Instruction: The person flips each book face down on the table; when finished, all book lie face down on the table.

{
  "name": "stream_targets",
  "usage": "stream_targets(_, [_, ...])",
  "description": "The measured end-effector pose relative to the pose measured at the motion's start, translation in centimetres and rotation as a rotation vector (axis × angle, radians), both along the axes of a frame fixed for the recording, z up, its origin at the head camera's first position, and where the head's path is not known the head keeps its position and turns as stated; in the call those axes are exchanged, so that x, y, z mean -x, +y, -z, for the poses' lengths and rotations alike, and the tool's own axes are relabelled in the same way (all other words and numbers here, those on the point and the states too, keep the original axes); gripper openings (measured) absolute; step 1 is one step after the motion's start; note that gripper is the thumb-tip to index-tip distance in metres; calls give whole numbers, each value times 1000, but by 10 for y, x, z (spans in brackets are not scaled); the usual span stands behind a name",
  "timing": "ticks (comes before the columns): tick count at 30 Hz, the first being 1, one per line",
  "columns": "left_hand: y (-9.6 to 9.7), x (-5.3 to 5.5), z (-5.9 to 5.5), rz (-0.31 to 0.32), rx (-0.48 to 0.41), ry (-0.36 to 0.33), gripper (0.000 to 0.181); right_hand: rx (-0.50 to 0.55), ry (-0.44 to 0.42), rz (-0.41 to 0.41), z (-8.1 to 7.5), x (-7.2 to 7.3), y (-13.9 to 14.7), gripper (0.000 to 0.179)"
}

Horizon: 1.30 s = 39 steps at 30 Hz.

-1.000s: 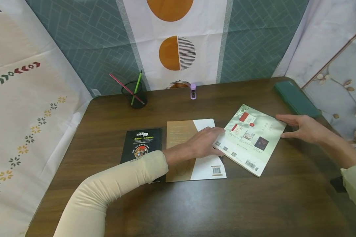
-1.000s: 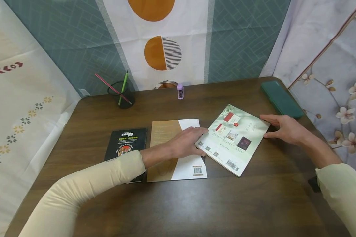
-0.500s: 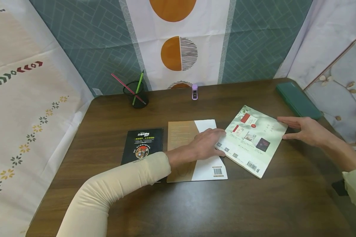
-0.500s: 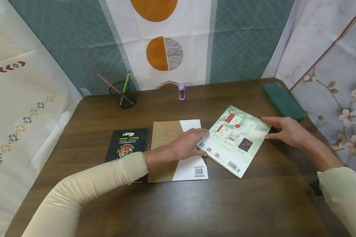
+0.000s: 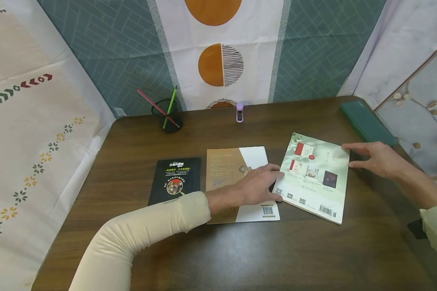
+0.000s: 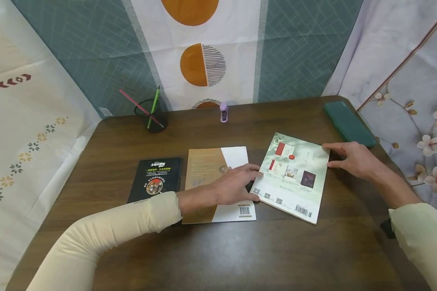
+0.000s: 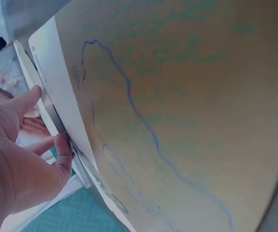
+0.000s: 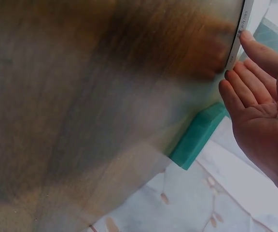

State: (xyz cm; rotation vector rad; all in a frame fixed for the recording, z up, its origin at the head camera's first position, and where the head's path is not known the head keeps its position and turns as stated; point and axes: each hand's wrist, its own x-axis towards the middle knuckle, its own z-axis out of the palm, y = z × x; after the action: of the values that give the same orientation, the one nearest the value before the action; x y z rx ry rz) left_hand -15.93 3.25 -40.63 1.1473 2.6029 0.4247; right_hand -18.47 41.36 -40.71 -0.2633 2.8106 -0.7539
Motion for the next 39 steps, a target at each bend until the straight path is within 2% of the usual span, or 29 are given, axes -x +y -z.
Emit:
stream_targets(11, [5, -21, 2, 31, 70, 137, 67, -29, -14, -10, -2, 9, -4, 69])
stream_targets(18, [5, -27, 3, 42, 94, 213, 72, -22, 13, -40, -2, 12, -10, 66])
stream_targets(24, [5, -31, 5, 65, 77, 258, 71, -42, 48, -82, -2, 16, -16, 63])
stream_targets(30, [7, -35, 7, 25, 59, 287, 70, -70, 43, -128, -4, 22, -23, 62])
stream_targets(39, [9, -38, 9, -1, 70, 292, 72, -44, 32, -136, -3, 27, -32, 61])
